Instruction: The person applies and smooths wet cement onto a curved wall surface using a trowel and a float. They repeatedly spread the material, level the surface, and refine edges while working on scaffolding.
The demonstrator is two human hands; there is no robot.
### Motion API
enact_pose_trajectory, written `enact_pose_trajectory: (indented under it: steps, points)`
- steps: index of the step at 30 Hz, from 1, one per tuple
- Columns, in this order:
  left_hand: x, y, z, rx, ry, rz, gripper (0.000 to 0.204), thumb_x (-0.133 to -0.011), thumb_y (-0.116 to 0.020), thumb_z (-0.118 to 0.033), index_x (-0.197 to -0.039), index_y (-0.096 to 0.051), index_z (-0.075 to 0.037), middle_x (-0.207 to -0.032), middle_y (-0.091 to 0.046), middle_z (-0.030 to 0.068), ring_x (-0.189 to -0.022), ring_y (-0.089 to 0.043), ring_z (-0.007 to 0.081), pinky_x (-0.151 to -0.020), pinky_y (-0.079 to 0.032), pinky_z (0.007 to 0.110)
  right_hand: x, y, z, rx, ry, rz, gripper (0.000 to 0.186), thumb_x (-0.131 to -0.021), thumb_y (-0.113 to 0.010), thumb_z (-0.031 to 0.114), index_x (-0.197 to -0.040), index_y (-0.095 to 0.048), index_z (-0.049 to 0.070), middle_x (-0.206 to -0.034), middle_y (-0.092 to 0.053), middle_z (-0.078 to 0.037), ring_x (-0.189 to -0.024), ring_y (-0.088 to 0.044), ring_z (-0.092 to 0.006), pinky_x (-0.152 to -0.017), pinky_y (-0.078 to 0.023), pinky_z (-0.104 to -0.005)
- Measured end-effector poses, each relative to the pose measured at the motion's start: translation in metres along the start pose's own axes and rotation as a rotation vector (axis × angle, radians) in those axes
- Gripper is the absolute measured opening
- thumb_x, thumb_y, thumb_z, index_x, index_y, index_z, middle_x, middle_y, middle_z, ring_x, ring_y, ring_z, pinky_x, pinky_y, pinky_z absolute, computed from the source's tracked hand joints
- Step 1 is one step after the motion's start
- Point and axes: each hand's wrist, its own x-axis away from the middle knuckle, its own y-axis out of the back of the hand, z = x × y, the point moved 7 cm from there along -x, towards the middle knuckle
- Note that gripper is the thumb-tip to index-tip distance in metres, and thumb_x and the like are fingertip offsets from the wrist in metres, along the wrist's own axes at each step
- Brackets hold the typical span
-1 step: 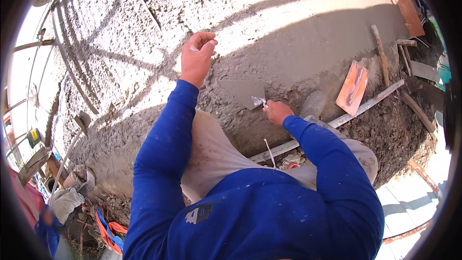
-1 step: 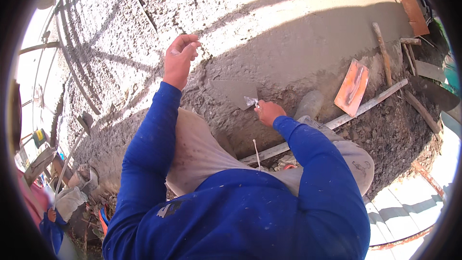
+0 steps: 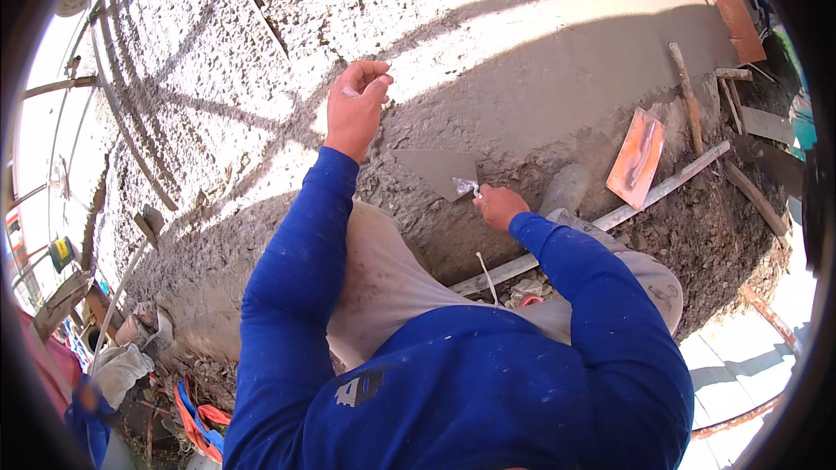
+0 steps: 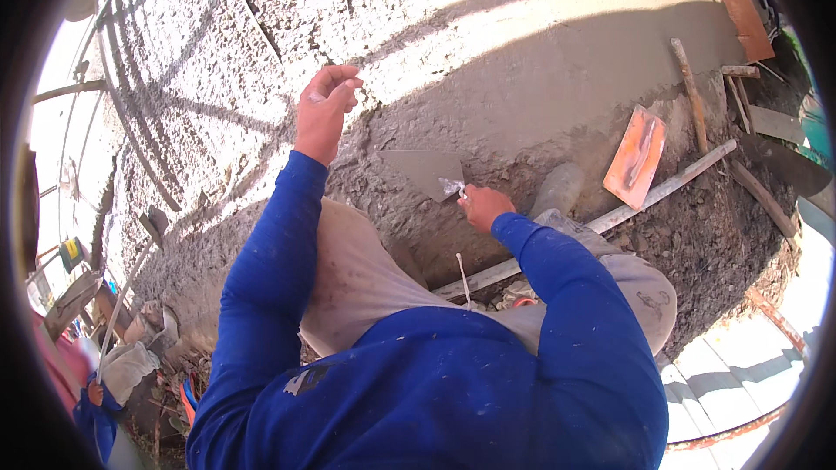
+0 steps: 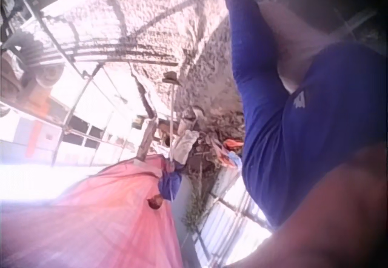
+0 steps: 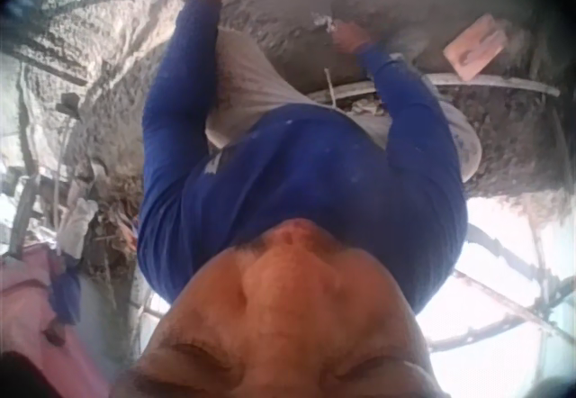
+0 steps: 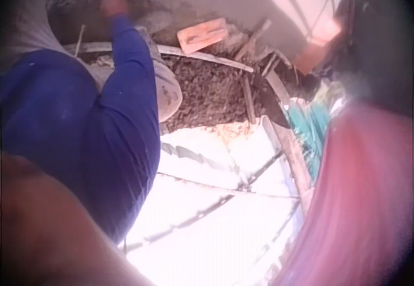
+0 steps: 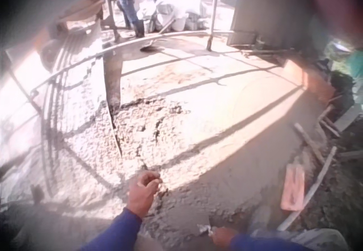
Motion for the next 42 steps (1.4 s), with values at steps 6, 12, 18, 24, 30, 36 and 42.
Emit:
enact_pose_trajectory:
  steps: [6, 12, 18, 24, 30, 36, 42]
  points:
    - [-0.008, -0.017, -0.001, -0.03, 0.027, 0.053, 0.02, -0.099, -0.064, -0.01, -0.116, -0.067, -0.001, -0.105, -0.071, 0.0043, -0.092, -0.063, 0.0097, -0.079, -0.053, 0.028, -0.005, 0.046, -0.06, 0.07, -0.012, -0.157, 0.034, -0.105, -0.054, 0.04, -0.112, -0.058, 0.007, -0.105, -0.072, -0.022, -0.102, -0.068, -0.0457, -0.086, -0.053, -0.0586]
    - [-0.01, -0.026, 0.007, -0.069, 0.051, 0.099, 0.022, -0.098, -0.065, -0.011, -0.117, -0.067, -0.001, -0.106, -0.07, 0.0038, -0.093, -0.063, 0.0103, -0.082, -0.053, 0.029, -0.005, 0.108, -0.108, 0.103, -0.218, -0.242, 0.036, -0.105, -0.052, 0.044, -0.113, -0.06, 0.01, -0.107, -0.072, -0.022, -0.103, -0.069, -0.0443, -0.086, -0.053, -0.0579]
    - [-0.017, -0.041, 0.014, -0.078, 0.068, 0.158, 0.023, -0.1, -0.063, -0.012, -0.119, -0.066, -0.001, -0.108, -0.069, 0.0042, -0.1, -0.064, 0.011, -0.083, -0.053, 0.029, 0.006, 0.084, -0.106, 0.076, -0.067, -0.251, 0.036, -0.102, -0.056, 0.044, -0.108, -0.062, 0.009, -0.104, -0.072, -0.02, -0.099, -0.068, -0.0443, -0.084, -0.053, -0.0576]
    - [-0.015, -0.053, 0.013, -0.089, 0.083, 0.215, 0.024, -0.1, -0.06, -0.01, -0.122, -0.064, 0.0, -0.109, -0.07, 0.0055, -0.098, -0.062, 0.0104, -0.083, -0.05, 0.028, 0.0, 0.113, -0.153, 0.232, -0.038, -0.096, 0.036, -0.103, -0.057, 0.044, -0.116, -0.068, 0.012, -0.107, -0.074, -0.016, -0.106, -0.069, -0.0402, -0.091, -0.053, -0.0541]
    - [-0.013, -0.056, 0.017, -0.11, 0.101, 0.246, 0.026, -0.1, -0.059, -0.011, -0.123, -0.064, 0.0, -0.111, -0.07, 0.0058, -0.092, -0.059, 0.0098, -0.083, -0.049, 0.028, -0.001, 0.206, -0.192, 0.228, -0.2, -0.254, 0.037, -0.099, -0.062, 0.044, -0.116, -0.07, 0.013, -0.117, -0.072, -0.015, -0.112, -0.067, -0.0394, -0.093, -0.053, -0.0523]
    - [-0.016, -0.073, 0.018, -0.087, 0.086, 0.328, 0.025, -0.1, -0.061, -0.012, -0.122, -0.064, -0.001, -0.109, -0.069, 0.0044, -0.088, -0.057, 0.0096, -0.083, -0.049, 0.027, 0.018, 0.206, -0.194, 0.116, -0.233, -0.577, 0.037, -0.096, -0.068, 0.039, -0.112, -0.067, 0.006, -0.109, -0.072, -0.019, -0.104, -0.068, -0.0429, -0.087, -0.054, -0.0527]
    - [-0.013, -0.093, 0.012, -0.053, 0.049, 0.414, 0.024, -0.099, -0.061, -0.01, -0.122, -0.065, -0.002, -0.108, -0.068, 0.0039, -0.088, -0.058, 0.01, -0.082, -0.05, 0.028, 0.0, 0.113, -0.176, -0.474, -0.394, -0.697, 0.036, -0.093, -0.074, 0.03, -0.107, -0.062, -0.001, -0.102, -0.071, -0.026, -0.099, -0.069, -0.0447, -0.086, -0.054, -0.0509]
